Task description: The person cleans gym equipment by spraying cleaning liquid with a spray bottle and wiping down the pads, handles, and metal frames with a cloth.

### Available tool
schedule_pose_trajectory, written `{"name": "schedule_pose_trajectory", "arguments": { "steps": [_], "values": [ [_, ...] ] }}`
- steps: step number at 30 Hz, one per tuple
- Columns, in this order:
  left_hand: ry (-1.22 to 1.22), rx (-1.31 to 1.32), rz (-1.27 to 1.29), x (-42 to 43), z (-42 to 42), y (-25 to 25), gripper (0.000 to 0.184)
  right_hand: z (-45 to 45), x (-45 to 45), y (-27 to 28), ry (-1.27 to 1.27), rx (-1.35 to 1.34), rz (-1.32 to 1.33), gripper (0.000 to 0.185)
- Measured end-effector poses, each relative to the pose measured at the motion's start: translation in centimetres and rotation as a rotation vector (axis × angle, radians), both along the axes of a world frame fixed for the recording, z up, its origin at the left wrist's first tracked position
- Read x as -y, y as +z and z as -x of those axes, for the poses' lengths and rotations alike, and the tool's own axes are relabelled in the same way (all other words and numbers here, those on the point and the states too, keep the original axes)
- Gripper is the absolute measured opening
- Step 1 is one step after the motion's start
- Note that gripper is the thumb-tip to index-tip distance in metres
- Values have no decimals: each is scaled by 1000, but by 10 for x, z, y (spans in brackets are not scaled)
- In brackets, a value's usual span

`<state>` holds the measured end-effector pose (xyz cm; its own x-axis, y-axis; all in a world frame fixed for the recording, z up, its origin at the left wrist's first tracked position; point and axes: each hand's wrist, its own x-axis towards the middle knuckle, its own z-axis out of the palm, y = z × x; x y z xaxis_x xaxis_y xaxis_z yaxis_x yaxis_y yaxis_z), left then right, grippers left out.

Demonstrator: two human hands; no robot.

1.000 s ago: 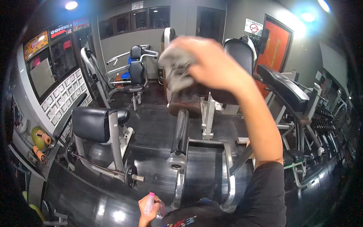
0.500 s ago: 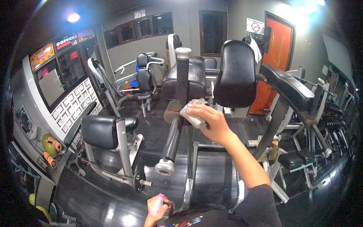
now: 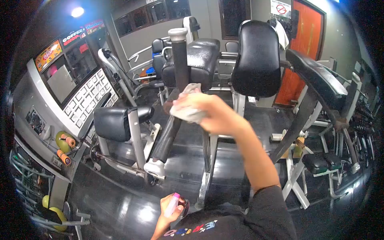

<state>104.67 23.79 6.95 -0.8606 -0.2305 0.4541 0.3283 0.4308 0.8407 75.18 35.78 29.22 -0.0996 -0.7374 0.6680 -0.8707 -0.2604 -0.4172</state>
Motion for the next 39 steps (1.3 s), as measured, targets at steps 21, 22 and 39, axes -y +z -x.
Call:
{"name": "schedule_pose_trajectory", "arguments": {
  "steps": [21,22,39],
  "values": [
    [167,-30,-98,-35,44,78,25,-20,-115,-207,4,1063,-310,34],
    [181,-61,-144,-39,51,82,27,-19,-117,-203,19,1057,-292,35],
    [422,-203,-84,-69,77,101,35,-15,-137,-254,70,1145,-240,42]
  ]
}}
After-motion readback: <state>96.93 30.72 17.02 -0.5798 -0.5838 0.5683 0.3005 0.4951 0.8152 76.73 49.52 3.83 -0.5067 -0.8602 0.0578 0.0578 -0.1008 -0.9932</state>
